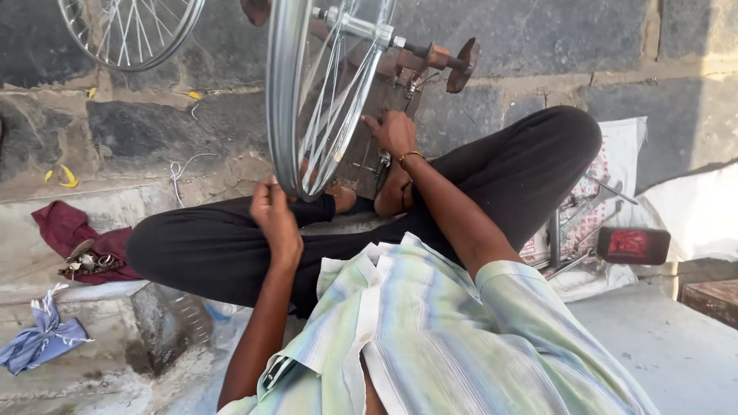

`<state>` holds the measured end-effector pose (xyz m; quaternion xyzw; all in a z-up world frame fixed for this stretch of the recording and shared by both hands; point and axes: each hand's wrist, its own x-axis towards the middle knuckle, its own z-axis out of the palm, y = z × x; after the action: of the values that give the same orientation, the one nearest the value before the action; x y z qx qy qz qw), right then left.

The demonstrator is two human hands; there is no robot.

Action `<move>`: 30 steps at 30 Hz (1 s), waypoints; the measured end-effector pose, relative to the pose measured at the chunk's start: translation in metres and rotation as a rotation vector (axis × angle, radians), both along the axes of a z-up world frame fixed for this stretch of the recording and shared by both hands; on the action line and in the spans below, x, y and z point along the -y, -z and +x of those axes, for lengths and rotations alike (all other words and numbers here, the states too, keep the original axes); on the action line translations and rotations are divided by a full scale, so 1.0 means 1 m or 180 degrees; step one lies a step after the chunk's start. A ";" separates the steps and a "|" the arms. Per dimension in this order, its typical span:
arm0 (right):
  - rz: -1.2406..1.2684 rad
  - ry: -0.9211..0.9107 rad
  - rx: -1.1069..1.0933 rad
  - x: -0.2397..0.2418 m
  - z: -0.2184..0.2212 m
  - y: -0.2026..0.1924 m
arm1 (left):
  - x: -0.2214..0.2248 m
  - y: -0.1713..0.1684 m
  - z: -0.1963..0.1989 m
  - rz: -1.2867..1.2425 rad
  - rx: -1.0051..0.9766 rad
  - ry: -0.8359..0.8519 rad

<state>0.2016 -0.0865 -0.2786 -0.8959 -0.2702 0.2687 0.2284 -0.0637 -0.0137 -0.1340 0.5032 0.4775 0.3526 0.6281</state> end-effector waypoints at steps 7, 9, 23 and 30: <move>0.0037 0.0203 0.0057 0.004 0.002 0.013 | 0.025 0.006 0.022 0.0856 -0.1174 0.1107; 0.0038 0.0207 0.0075 0.002 0.003 0.013 | 0.025 -0.002 0.027 0.0901 -0.1250 0.1149; -0.0046 0.0168 -0.0162 0.003 0.005 0.028 | 0.029 -0.006 0.031 0.1184 -0.1430 0.1315; -0.0043 0.0196 -0.0207 0.004 0.003 0.028 | 0.030 -0.020 0.023 0.1434 -0.1355 0.1233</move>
<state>0.2048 -0.0900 -0.3065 -0.8961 -0.2331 0.2923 0.2392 -0.0409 -0.0436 -0.1143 0.7721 0.4037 0.2109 0.4432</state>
